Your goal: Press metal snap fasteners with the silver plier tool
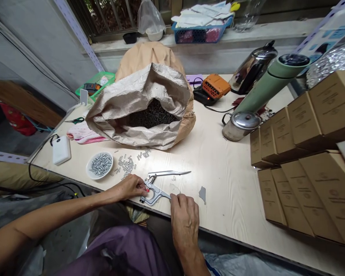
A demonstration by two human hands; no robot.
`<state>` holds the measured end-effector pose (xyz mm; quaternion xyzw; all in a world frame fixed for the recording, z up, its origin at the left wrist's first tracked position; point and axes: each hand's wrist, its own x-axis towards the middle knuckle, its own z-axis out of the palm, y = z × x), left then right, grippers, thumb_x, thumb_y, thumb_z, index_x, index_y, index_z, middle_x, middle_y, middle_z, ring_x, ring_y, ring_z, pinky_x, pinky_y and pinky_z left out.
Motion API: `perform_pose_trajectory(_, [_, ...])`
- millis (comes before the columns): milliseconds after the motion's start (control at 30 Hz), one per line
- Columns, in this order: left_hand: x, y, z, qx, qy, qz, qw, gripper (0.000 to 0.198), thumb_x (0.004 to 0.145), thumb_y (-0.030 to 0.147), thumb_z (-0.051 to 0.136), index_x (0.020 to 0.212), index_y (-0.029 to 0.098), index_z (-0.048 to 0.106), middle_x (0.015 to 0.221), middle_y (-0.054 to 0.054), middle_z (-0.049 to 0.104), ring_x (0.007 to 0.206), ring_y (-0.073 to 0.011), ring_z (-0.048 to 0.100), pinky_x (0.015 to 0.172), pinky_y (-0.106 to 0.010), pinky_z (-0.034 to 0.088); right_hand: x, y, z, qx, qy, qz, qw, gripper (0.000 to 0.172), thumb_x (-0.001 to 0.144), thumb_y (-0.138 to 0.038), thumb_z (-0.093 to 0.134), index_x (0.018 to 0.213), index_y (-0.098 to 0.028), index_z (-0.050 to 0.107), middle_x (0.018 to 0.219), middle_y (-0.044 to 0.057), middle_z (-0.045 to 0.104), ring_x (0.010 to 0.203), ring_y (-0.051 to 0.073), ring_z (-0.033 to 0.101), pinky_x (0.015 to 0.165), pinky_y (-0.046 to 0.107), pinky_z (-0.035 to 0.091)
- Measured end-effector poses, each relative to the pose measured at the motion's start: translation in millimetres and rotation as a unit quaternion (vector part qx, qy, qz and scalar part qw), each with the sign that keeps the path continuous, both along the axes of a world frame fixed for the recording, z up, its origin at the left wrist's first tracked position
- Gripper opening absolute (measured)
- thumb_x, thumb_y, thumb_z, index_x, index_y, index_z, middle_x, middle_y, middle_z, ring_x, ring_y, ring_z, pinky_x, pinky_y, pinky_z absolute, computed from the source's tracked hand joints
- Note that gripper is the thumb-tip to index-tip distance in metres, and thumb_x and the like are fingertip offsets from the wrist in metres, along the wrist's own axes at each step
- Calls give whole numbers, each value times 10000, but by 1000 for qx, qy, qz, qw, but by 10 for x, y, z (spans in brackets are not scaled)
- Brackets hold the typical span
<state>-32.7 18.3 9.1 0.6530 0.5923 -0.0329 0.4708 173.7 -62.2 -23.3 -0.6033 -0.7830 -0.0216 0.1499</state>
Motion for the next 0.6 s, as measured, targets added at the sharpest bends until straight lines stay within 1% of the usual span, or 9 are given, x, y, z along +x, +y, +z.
perform_pose_trajectory(133, [7,-28,41,-10,1,7,1000,182,674,290,665,706,112,687,607,27,624,598,-101,525,555,-180,332,5,0,28,-6,-9,6,1000,197,858,-140,437,946,-191,606,797,49,588,757,176,482,691,312,370])
perform_pose_trajectory(200, [13,-46,44,-14,2,11,1000,180,680,293,659,715,118,688,626,25,635,604,-104,528,553,-181,331,30,6,50,-23,-5,14,1000,195,870,-183,431,951,-200,607,812,51,596,757,178,497,695,318,385])
perform_pose_trajectory(267, [18,-64,35,-24,16,11,1000,188,675,307,662,719,125,688,630,23,636,600,-109,528,542,-187,323,87,29,60,-41,8,29,999,219,882,-274,427,1001,-208,599,881,65,611,793,186,522,710,326,408])
perform_pose_trajectory(333, [19,-83,15,-34,32,6,999,200,666,324,669,726,134,686,631,23,633,598,-114,526,533,-194,315,175,84,50,-51,18,50,997,365,876,-391,419,1171,-207,531,1079,102,595,954,227,532,782,363,429])
perform_pose_trajectory(367, [18,-92,3,-35,38,2,999,202,667,332,668,726,139,684,632,22,632,602,-116,527,532,-196,312,226,125,36,-55,18,61,996,478,863,-448,418,1273,-204,453,1208,122,543,1078,262,494,838,399,423])
perform_pose_trajectory(433, [12,-106,-16,-33,42,-5,999,203,675,344,658,725,149,680,635,20,630,616,-121,532,537,-197,310,325,230,-3,-74,5,83,994,707,816,-551,435,1402,-190,270,1406,140,370,1285,323,316,939,479,371])
perform_pose_trajectory(500, [7,-114,-26,-34,45,-8,998,207,679,355,650,719,153,675,631,20,627,620,-122,530,536,-197,305,401,356,-41,-107,-11,108,988,857,755,-620,478,1432,-186,185,1474,136,258,1350,347,187,979,516,332])
perform_pose_trajectory(533, [6,-116,-27,-35,47,-7,998,210,679,358,650,715,153,672,628,21,624,616,-121,526,532,-196,300,426,421,-52,-125,-15,120,985,900,726,-639,502,1435,-188,178,1480,133,246,1355,348,174,987,517,326])
perform_pose_trajectory(600, [7,-116,-25,-40,51,-3,998,209,674,357,651,707,152,667,614,26,614,598,-113,512,521,-192,287,452,547,-45,-151,-17,142,978,924,693,-649,539,1427,-197,206,1463,126,288,1343,342,211,992,503,332])
